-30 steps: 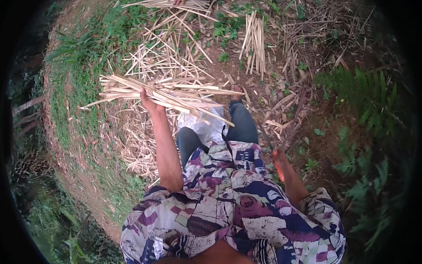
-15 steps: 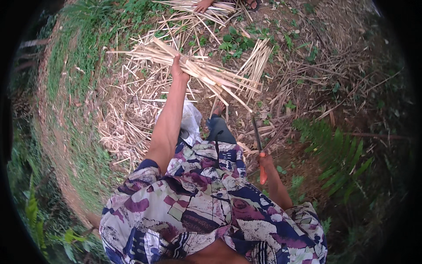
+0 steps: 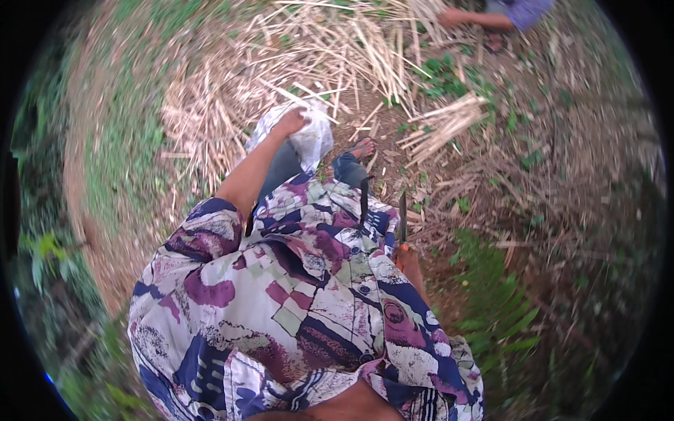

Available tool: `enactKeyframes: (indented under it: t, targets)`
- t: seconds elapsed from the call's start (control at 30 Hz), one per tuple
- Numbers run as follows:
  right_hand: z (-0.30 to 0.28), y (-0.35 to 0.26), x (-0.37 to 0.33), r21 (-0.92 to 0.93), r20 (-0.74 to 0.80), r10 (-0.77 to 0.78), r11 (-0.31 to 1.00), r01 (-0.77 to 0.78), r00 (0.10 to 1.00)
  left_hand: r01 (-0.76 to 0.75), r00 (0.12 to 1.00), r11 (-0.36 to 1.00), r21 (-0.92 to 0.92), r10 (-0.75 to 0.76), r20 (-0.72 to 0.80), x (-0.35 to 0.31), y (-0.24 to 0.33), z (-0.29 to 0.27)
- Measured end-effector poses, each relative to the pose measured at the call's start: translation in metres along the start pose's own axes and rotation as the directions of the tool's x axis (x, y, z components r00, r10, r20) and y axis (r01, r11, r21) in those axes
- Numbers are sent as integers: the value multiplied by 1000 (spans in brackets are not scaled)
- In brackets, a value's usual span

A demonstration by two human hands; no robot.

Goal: The person sits on the ground in a wooded area and uses a machete to split long, thin sticks into smaller pieces. They gather the split pieces and place them into a white sack.

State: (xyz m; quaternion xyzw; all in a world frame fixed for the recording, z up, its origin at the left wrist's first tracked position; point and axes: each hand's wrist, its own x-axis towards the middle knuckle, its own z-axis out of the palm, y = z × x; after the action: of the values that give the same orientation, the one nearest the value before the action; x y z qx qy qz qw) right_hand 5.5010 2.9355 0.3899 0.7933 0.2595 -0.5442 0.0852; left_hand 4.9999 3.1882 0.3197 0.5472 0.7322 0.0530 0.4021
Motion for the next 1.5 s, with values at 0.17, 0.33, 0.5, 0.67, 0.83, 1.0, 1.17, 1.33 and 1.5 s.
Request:
enactKeyframes:
  t: [0.17,0.33,0.5,0.67,0.83,1.0,1.17,1.33,1.5]
  targets:
    - [-28,-32,20,-108,79,-80,990,89,994,190,961,948,256,-233,148,-122,-55,30]
    - [-45,-63,33,-215,121,-131,964,155,984,271,950,936,225,-298,94,-167,1,6]
    - [-45,-83,35,-265,150,-195,937,229,969,139,918,990,0,-129,-374,-179,-11,21]
    - [-38,-89,29,-353,172,-203,901,253,964,147,872,971,-190,-218,-438,-190,-14,33]
    - [-20,-78,21,-416,177,-195,874,252,965,55,884,930,-362,-214,-415,-216,-43,41]
    - [11,-83,19,-508,172,-207,819,267,963,32,960,890,-454,-154,-235,-256,-114,77]
    - [31,-48,48,-282,121,-265,915,289,957,198,916,664,-721,136,376,-299,-140,115]
    - [76,-49,-12,120,83,-235,967,224,968,330,830,686,-648,116,546,-320,-159,104]
    - [107,-5,-28,211,-171,-419,869,448,892,365,793,711,-601,101,601,-329,-162,94]
